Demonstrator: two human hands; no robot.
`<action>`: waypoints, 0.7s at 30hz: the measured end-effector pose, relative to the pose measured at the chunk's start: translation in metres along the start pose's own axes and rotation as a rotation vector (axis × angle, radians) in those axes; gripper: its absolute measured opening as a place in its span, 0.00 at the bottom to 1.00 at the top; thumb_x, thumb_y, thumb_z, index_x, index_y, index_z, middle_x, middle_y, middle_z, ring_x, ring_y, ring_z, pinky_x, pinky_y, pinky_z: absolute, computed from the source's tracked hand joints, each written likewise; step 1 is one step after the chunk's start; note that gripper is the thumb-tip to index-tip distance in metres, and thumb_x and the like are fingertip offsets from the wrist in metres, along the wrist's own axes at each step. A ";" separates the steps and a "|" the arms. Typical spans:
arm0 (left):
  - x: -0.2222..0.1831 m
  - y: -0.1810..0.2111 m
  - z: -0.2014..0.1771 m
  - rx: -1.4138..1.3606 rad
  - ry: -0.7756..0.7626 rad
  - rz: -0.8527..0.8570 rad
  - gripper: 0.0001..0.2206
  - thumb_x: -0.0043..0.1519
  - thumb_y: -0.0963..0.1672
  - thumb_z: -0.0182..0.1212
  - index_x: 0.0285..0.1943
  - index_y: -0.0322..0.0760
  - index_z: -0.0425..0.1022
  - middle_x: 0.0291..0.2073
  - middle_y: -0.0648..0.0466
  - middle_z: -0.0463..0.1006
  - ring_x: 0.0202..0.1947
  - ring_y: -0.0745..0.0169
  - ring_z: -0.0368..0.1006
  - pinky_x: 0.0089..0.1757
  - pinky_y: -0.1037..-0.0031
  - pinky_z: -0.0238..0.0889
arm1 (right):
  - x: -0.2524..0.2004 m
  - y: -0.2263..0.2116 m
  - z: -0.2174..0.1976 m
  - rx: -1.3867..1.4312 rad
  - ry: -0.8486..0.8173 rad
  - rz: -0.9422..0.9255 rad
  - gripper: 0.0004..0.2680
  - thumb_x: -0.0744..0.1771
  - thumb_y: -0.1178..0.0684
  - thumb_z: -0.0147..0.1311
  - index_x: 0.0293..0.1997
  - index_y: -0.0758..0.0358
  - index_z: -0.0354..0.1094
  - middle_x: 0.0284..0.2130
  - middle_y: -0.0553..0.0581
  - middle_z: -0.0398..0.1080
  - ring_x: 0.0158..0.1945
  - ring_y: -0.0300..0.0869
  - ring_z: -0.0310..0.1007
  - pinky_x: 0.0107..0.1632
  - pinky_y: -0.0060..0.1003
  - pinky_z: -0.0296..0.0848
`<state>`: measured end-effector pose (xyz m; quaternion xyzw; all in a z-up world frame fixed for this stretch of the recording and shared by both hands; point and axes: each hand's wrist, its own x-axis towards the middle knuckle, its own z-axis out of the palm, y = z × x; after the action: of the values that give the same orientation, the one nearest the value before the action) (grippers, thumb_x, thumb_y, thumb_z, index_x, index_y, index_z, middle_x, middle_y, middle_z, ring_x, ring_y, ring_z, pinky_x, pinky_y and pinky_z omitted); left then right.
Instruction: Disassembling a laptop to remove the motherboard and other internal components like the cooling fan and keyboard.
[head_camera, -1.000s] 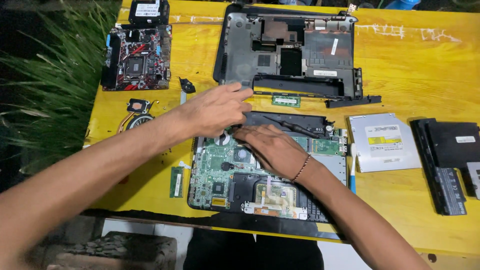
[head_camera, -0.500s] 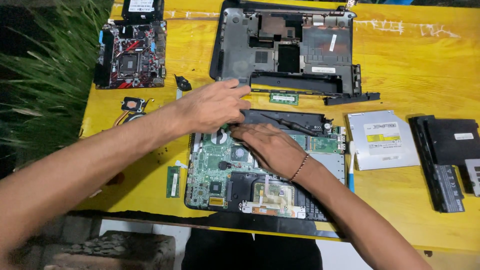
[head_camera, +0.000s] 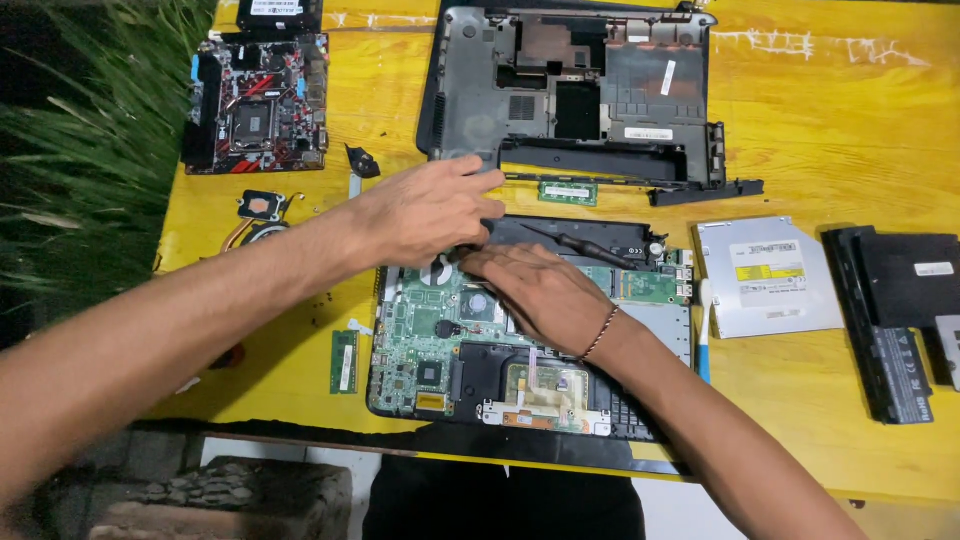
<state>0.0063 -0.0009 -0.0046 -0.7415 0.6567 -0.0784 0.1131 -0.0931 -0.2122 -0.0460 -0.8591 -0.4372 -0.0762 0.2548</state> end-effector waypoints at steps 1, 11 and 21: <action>0.000 0.000 -0.002 0.000 0.001 0.001 0.06 0.56 0.43 0.57 0.28 0.53 0.77 0.35 0.66 0.68 0.47 0.53 0.63 0.47 0.63 0.54 | 0.001 -0.001 -0.001 -0.001 0.000 0.000 0.10 0.72 0.56 0.42 0.61 0.61 0.66 0.50 0.63 0.76 0.60 0.51 0.74 0.58 0.43 0.70; 0.003 0.004 -0.012 0.005 -0.166 -0.068 0.08 0.59 0.43 0.58 0.39 0.54 0.84 0.38 0.68 0.72 0.52 0.56 0.62 0.47 0.66 0.56 | 0.002 -0.004 -0.004 -0.013 -0.037 0.042 0.10 0.72 0.56 0.44 0.60 0.60 0.66 0.51 0.62 0.77 0.60 0.51 0.74 0.58 0.44 0.71; -0.003 0.004 -0.016 0.036 -0.060 -0.010 0.07 0.60 0.44 0.56 0.35 0.51 0.81 0.40 0.66 0.73 0.52 0.55 0.63 0.49 0.65 0.56 | 0.005 -0.009 -0.011 -0.008 -0.074 0.061 0.10 0.72 0.57 0.44 0.60 0.62 0.67 0.50 0.65 0.77 0.59 0.53 0.75 0.59 0.46 0.71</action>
<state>-0.0017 0.0011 0.0096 -0.7447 0.6478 -0.0685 0.1454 -0.0963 -0.2096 -0.0309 -0.8752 -0.4198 -0.0383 0.2374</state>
